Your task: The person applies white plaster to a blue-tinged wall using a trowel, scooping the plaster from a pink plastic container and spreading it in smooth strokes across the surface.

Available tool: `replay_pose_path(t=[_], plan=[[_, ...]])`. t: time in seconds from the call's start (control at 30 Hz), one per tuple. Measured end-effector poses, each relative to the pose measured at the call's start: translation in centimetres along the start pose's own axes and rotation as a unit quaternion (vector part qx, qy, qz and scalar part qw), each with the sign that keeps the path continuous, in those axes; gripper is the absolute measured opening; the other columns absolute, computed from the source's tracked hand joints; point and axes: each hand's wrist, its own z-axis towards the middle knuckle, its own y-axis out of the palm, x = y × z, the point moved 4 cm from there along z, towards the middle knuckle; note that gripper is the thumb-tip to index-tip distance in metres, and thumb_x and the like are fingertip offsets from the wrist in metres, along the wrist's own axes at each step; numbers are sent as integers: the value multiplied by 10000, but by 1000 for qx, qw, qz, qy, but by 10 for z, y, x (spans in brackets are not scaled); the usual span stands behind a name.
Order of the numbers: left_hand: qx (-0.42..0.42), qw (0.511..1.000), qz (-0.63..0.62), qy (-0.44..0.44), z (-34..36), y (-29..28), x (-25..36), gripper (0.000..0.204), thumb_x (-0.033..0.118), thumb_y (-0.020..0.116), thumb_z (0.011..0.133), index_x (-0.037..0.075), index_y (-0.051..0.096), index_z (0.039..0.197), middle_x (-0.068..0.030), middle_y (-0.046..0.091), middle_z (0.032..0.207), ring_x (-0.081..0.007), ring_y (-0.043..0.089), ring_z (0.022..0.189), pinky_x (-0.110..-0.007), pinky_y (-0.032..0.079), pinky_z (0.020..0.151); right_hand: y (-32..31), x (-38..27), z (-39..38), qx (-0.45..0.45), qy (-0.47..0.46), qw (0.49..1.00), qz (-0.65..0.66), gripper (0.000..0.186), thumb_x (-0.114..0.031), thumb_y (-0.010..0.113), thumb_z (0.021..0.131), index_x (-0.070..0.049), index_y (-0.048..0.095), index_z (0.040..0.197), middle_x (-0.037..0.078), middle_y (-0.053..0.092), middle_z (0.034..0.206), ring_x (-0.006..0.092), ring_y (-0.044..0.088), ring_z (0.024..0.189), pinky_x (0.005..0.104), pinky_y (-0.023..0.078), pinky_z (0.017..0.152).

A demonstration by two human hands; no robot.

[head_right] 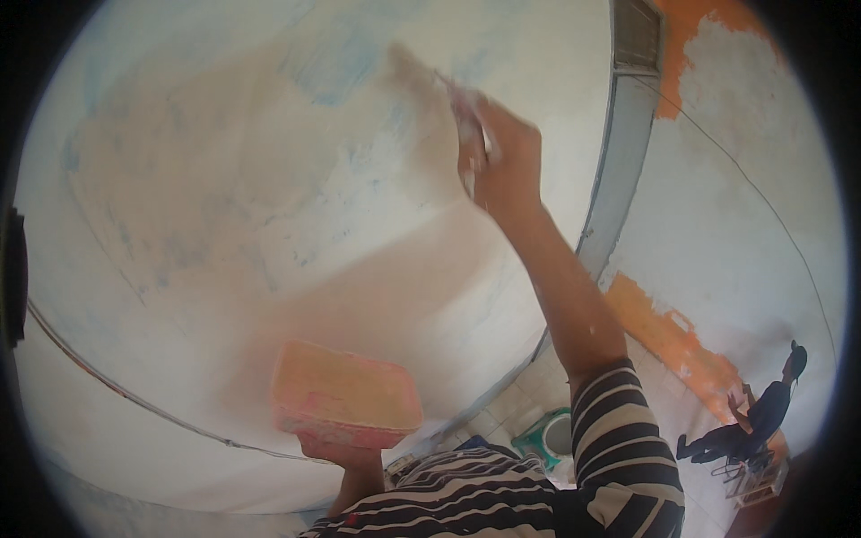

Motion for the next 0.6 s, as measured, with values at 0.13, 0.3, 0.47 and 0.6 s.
replay_pose_path(t=[0.13,0.3,0.47,0.6], plan=[[-26,999,21,-30,4,-2,2,718,609,409,850,92,341,1344,-100,421,1295,-293,429,1188,-441,385,981,66,-15,-85,-176,-196,945,-196,274,48,563,649,-79,616,886,107,651,887,260,630,828,367,512,718],[-20,1000,2,-2,9,0,2,683,589,400,866,85,367,1327,-105,457,1254,-290,462,1148,-439,423,939,31,-34,-81,-229,-9,971,63,298,-19,520,775,-45,614,1057,156,594,1154,256,592,1020,349,455,928],[-19,997,53,-47,7,-4,-4,775,639,433,808,99,323,1353,-93,402,1319,-302,413,1211,-457,373,998,16,16,40,10,39,998,43,248,-2,528,840,46,579,1078,115,627,956,168,580,839,287,456,743],[-13,997,74,-32,17,-8,-2,780,645,424,807,102,321,1357,-95,400,1321,-305,415,1212,-460,368,1006,109,-31,-73,-200,-234,925,-222,425,-101,535,801,-147,558,1223,73,562,1247,236,533,1158,415,427,968]])
